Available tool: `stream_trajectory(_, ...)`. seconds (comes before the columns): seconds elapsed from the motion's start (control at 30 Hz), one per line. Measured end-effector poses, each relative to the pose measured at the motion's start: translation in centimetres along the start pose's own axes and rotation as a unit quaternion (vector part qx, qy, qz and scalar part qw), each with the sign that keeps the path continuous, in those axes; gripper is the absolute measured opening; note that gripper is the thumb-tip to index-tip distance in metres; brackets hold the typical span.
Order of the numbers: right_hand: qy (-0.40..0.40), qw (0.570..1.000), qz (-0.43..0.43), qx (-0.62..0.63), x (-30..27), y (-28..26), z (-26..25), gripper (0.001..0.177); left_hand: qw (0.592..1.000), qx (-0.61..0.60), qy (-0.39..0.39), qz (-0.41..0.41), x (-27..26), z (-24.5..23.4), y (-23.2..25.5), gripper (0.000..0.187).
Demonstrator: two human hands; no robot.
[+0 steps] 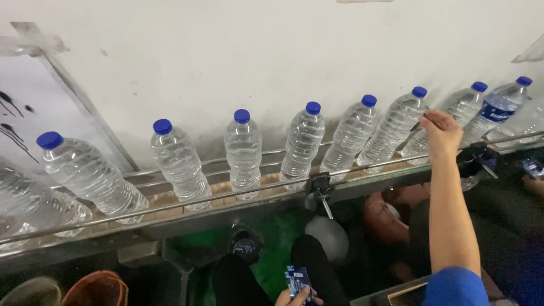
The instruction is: Manually applying plastic labels to water bottles on a production line.
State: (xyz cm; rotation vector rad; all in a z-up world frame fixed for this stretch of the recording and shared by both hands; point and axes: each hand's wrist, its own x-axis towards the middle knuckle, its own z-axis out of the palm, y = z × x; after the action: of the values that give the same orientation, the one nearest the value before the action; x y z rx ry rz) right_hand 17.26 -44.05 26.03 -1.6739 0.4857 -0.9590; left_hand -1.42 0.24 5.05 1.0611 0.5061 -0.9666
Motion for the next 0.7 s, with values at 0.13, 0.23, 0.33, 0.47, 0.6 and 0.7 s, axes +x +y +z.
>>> stream_trajectory(0.13, 0.065, 0.997, 0.037, 0.035, -0.8, 0.2, 0.0, 0.026, 0.998, 0.041, -0.001, -0.056, 0.1, -0.1, 0.2, 0.03)
stream_trajectory(0.23, 0.114, 0.99, -0.041, 0.078, 0.0, 3.6, 0.0, 0.035, 0.998, -0.033, 0.042, -0.046, -0.1, 0.1, 0.0, 0.027)
stream_trajectory(0.33, 0.143, 0.98, -0.094, 0.099, -0.6, 5.2, 0.4, 0.036, 0.997, 0.048, 0.023, -0.059, 2.3, -1.2, -1.1, 0.028)
stream_trajectory(0.47, 0.117, 0.983, -0.12, 0.071, -1.4, 5.6, 0.6, 0.032, 0.996, -0.005, 0.042, -0.079, 1.8, -1.1, -0.2, 0.028)
stream_trajectory(0.6, 0.112, 0.993, -0.001, -0.028, 0.8, 7.3, -0.4, 0.016, 0.997, 0.012, 0.005, -0.074, 3.1, -2.1, -0.4, 0.029)
stream_trajectory(0.7, 0.162, 0.984, -0.052, -0.057, 2.7, 9.3, -2.0, 0.029, 0.997, -0.04, 0.051, -0.031, -0.1, -0.3, 0.0, 0.026)
